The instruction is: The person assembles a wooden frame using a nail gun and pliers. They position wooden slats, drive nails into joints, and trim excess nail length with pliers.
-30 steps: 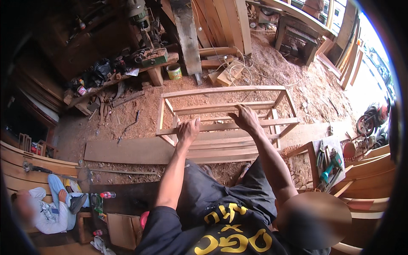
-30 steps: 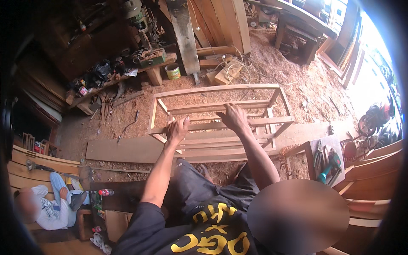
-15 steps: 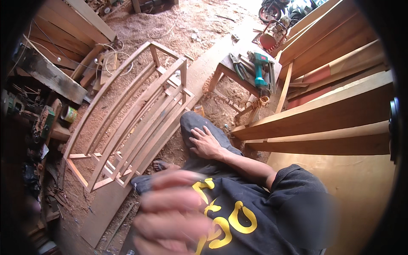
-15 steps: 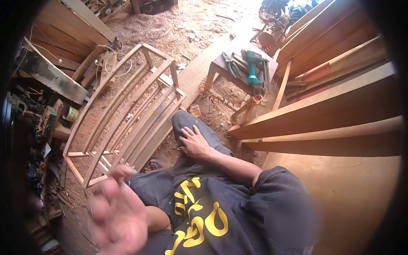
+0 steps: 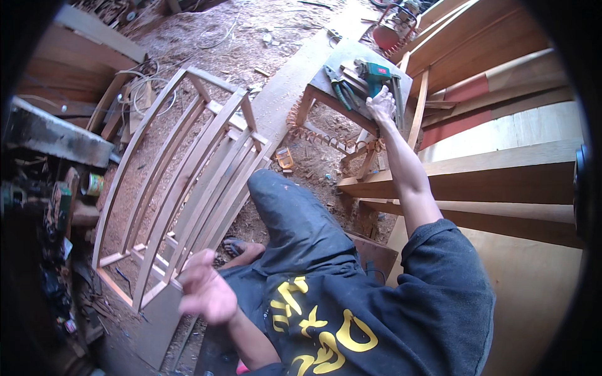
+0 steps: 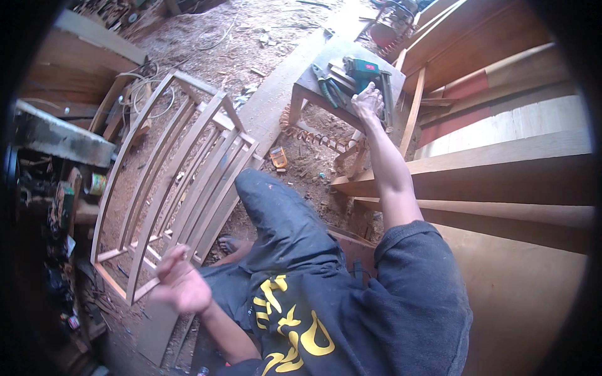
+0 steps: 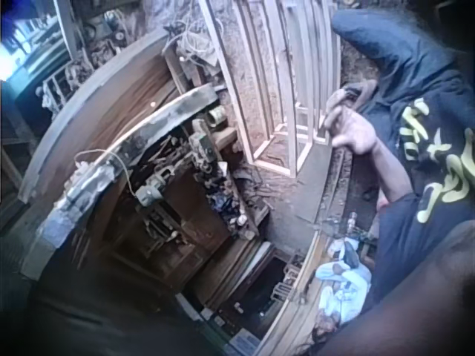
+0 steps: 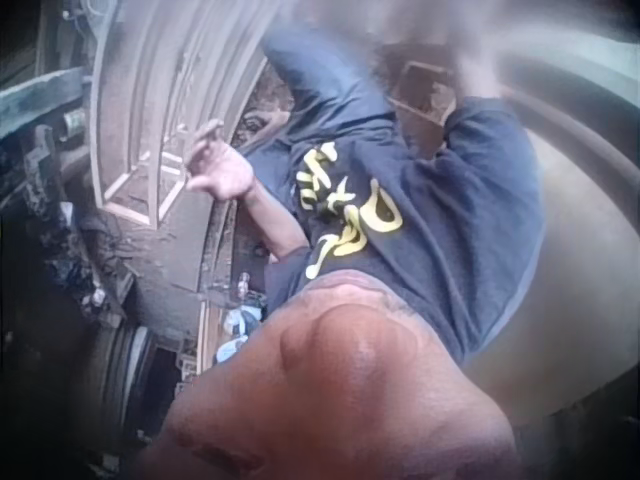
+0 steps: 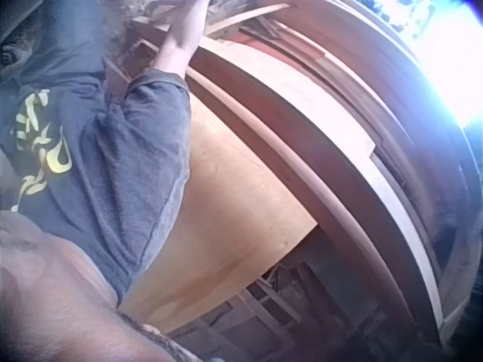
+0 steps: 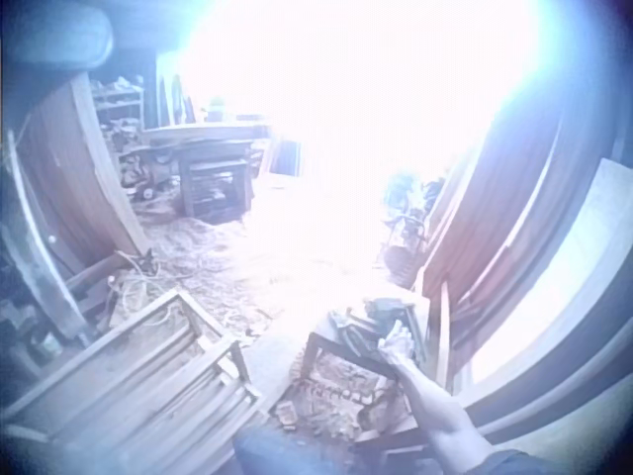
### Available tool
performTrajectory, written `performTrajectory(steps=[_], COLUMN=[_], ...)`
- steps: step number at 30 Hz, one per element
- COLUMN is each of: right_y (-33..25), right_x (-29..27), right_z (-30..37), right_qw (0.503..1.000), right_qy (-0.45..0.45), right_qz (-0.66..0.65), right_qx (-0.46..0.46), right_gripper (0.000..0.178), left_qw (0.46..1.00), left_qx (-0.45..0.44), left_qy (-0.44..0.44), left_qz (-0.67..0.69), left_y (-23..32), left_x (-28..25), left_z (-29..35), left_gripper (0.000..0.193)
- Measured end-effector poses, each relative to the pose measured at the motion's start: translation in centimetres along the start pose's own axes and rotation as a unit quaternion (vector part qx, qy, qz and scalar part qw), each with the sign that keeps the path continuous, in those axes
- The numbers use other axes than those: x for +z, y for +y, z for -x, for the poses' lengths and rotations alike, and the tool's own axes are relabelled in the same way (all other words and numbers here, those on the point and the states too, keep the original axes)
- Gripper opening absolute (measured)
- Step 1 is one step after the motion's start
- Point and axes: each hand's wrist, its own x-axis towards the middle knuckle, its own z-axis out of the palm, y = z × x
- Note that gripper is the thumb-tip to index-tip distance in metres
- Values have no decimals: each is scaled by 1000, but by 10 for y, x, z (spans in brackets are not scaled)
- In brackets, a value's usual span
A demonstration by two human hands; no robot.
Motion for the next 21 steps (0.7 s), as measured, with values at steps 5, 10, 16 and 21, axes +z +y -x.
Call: performTrajectory(steps=[5,10,16,21], right_y=[33,21,21,68], right_x=[35,3,-11,10], right_z=[-23,-26,-113,-174], right_qw=[999,1000,995,988], right_qy=[-34,-13,39,-57], right_qz=[3,-14,93,134], right_qx=[-25,8,-8,56], right_gripper=[68,68,63,55], left_qw=[915,853,819,802], left_qx=[-253,-380,-463,-486], left_qy=[49,60,130,132], left_qz=[-312,-353,-312,-321], left_y=[-137,-156,-172,-175], left_x=[-113,-126,-149,-150], left_z=[128,158,164,168], left_gripper=[36,37,40,38])
